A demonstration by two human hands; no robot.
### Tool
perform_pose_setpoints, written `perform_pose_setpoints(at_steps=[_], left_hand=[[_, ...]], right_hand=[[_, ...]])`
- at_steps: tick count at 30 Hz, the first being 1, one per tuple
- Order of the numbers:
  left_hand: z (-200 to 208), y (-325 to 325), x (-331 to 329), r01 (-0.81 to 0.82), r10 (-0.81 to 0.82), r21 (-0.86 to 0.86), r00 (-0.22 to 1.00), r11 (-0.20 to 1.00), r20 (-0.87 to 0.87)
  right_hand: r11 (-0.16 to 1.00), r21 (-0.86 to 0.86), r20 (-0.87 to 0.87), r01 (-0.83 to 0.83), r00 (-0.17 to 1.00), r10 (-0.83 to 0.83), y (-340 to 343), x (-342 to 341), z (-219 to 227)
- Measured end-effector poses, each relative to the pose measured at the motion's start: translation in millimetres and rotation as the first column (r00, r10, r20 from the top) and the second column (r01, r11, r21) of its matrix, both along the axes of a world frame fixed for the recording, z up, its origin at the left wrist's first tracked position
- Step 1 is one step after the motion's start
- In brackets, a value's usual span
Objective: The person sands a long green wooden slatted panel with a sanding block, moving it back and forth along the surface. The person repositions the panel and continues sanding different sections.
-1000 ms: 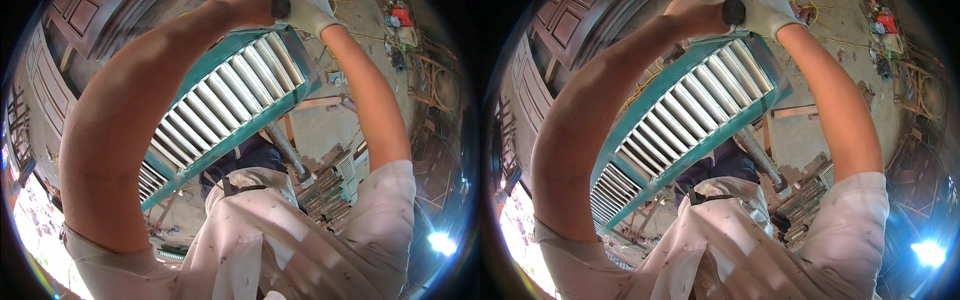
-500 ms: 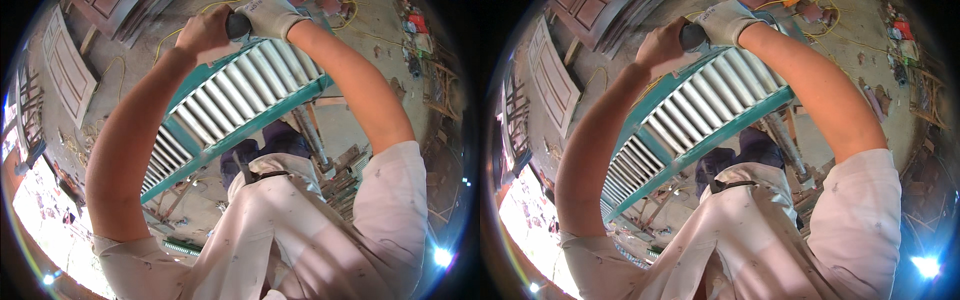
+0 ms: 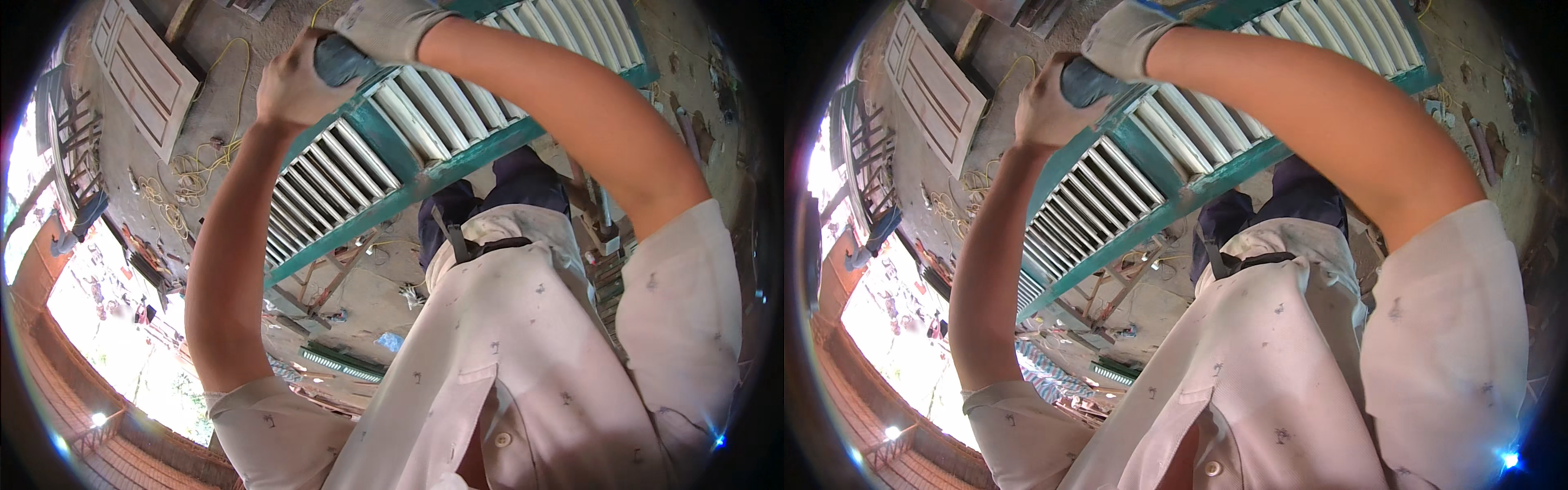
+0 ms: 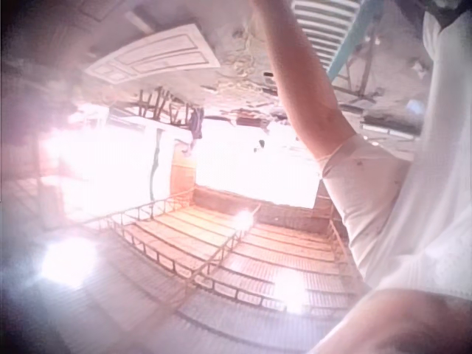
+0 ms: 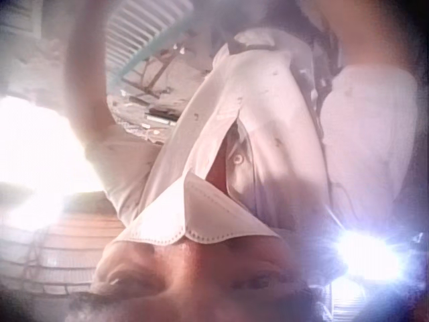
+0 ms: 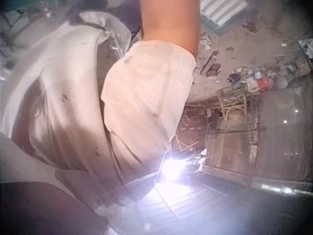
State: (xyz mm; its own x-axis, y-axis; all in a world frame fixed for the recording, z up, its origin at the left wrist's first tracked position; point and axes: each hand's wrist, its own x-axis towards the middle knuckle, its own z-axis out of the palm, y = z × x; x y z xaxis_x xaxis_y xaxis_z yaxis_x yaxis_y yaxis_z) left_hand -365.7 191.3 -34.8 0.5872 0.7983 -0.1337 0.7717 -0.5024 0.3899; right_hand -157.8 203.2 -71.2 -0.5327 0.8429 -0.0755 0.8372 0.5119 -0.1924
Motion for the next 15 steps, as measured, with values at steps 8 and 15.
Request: perform_pose_setpoints(at_steps=[8,15], left_hand=[[-2,-25,-58,-0.101,0.059,-0.103,0.934,0.99,-0.352],[7,-13,0,-0.109,0.092,-0.155,0.989,0.982,-0.113]], right_hand=[[0.993,-0.028,-0.067,-0.113,0.992,0.11,-16,-44,15],[0.913,-0.399,0.088,-0.087,0.987,0.132,16,-4,77]])
